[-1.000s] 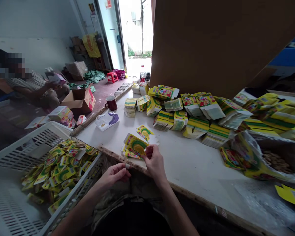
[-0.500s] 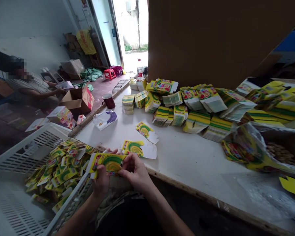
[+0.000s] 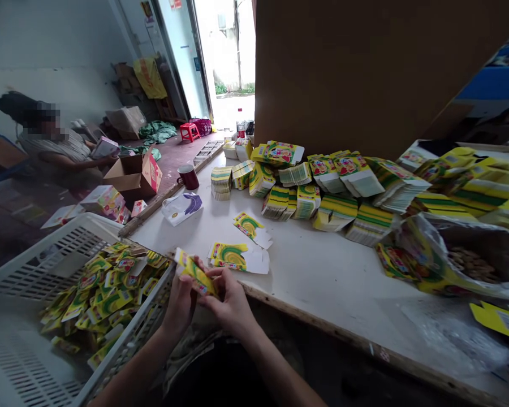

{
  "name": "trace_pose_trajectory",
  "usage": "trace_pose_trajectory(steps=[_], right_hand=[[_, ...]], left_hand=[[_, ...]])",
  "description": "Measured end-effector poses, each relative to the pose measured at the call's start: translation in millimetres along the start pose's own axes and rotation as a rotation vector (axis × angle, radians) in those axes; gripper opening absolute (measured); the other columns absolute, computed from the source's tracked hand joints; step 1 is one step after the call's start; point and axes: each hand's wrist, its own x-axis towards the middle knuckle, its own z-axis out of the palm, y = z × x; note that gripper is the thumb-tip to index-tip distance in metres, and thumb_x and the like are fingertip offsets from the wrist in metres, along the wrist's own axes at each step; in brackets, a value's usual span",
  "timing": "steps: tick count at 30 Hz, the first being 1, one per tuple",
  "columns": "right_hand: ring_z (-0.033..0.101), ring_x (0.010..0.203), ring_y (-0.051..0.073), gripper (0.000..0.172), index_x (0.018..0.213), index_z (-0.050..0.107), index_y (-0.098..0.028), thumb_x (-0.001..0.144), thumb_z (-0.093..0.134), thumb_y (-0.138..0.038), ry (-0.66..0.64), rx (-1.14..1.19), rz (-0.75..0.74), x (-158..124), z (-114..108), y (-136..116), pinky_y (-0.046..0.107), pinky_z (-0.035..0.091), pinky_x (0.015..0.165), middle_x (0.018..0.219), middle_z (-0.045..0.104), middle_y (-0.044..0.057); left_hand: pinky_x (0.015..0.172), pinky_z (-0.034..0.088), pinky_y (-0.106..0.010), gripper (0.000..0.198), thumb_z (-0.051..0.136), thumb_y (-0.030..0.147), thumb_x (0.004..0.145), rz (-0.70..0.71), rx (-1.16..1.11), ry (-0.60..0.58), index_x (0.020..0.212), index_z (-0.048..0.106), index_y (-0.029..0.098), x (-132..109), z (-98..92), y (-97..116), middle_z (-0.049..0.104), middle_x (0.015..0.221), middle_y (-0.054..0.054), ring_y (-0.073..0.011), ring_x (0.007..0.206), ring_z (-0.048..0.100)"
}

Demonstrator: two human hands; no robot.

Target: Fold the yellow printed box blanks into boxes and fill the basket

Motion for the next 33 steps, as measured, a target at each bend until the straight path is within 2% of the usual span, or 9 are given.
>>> trace_pose_trajectory(steps=[6,11,14,16,18,20,23,28,33], right_hand=[[0.062,0.067,0.018,0.016,0.079,0.067,-0.019,0.081,0.066,-0.035,0.063,-0.185,-0.118,10,-27,1,0.029,0.05,0.062,0.073,0.069,0.001],[0.061,0.088,0.024,0.02,0.098,0.076,-0.025,0.088,0.059,-0.022,0.173,-0.542,-0.343,11,-46,-9,0.038,0.047,0.081,0.092,0.075,0.005],[0.059,0.087,0.023,0.024,0.108,0.074,-0.028,0.092,0.056,-0.022,0.125,-0.965,-0.637,7,-46,-18,0.039,0.046,0.081,0.096,0.075,0.004],[0.059,0.089,0.022,0.022,0.11,0.071,-0.028,0.091,0.061,-0.028,0.013,-1.051,-0.787,2,-40,-21,0.039,0.045,0.087,0.097,0.075,0.002],[0.06,0.102,0.022,0.025,0.116,0.067,-0.03,0.092,0.061,-0.028,-0.038,-1.055,-0.863,-3,-34,-23,0.041,0.039,0.101,0.107,0.073,0.002],[0.052,0.123,0.024,0.039,0.13,0.057,-0.032,0.092,0.059,-0.024,0.094,-0.994,-0.827,-7,-32,-23,0.047,0.028,0.113,0.13,0.063,0.004],[0.034,0.14,0.03,0.064,0.148,0.033,-0.028,0.09,0.06,-0.036,0.357,-0.708,-0.564,-10,-36,-18,0.053,0.027,0.115,0.153,0.038,0.01],[0.062,0.114,0.027,0.049,0.126,0.06,-0.022,0.099,0.033,-0.052,0.006,-0.039,-0.089,-6,-30,-9,0.044,0.048,0.1,0.124,0.066,0.009],[0.063,0.112,0.029,0.042,0.117,0.067,-0.023,0.088,0.058,-0.052,0.042,-0.002,0.007,-2,-15,-20,0.043,0.049,0.099,0.115,0.071,0.007]], left_hand=[[0.073,0.054,-0.028,0.027,0.073,0.04,0.077,-0.021,0.196,-0.025,0.088,0.069,0.016,7,-5.3,5,0.073,0.08,-0.003,-0.0184,0.076,0.067],[0.095,0.05,-0.036,0.042,0.065,0.045,0.084,0.149,0.264,-0.055,0.116,0.063,0.018,12,-17.5,31,0.07,0.115,-0.01,-0.0248,0.106,0.065],[0.107,0.04,-0.043,0.067,0.076,0.044,0.073,0.188,0.522,-0.203,0.131,0.053,0.02,7,-21.5,47,0.058,0.135,-0.014,-0.031,0.126,0.053],[0.108,0.04,-0.045,0.086,0.086,0.038,0.059,0.118,0.738,-0.347,0.134,0.049,0.021,4,-19.4,50,0.056,0.137,-0.014,-0.0346,0.128,0.05],[0.1,0.047,-0.044,0.084,0.086,0.035,0.058,0.042,0.861,-0.474,0.132,0.048,0.021,1,-15.2,47,0.062,0.128,-0.012,-0.0333,0.118,0.058],[0.089,0.052,-0.041,0.068,0.078,0.038,0.067,0.027,0.933,-0.493,0.125,0.048,0.021,1,-11.8,41,0.068,0.114,-0.01,-0.0295,0.103,0.065],[0.085,0.052,-0.043,0.067,0.072,0.045,0.073,0.141,1.052,-0.348,0.126,0.043,0.017,-1,-9.9,30,0.068,0.109,-0.012,-0.0312,0.099,0.066],[0.079,0.053,-0.041,0.076,0.07,0.039,0.075,0.292,1.044,-0.365,0.136,0.029,0.017,-12,-6.8,14,0.068,0.108,-0.015,-0.0313,0.095,0.067],[0.072,0.053,-0.035,0.061,0.07,0.027,0.073,0.393,0.977,-0.412,0.124,0.037,0.024,-19,-0.9,12,0.065,0.11,-0.012,-0.0279,0.09,0.068]])
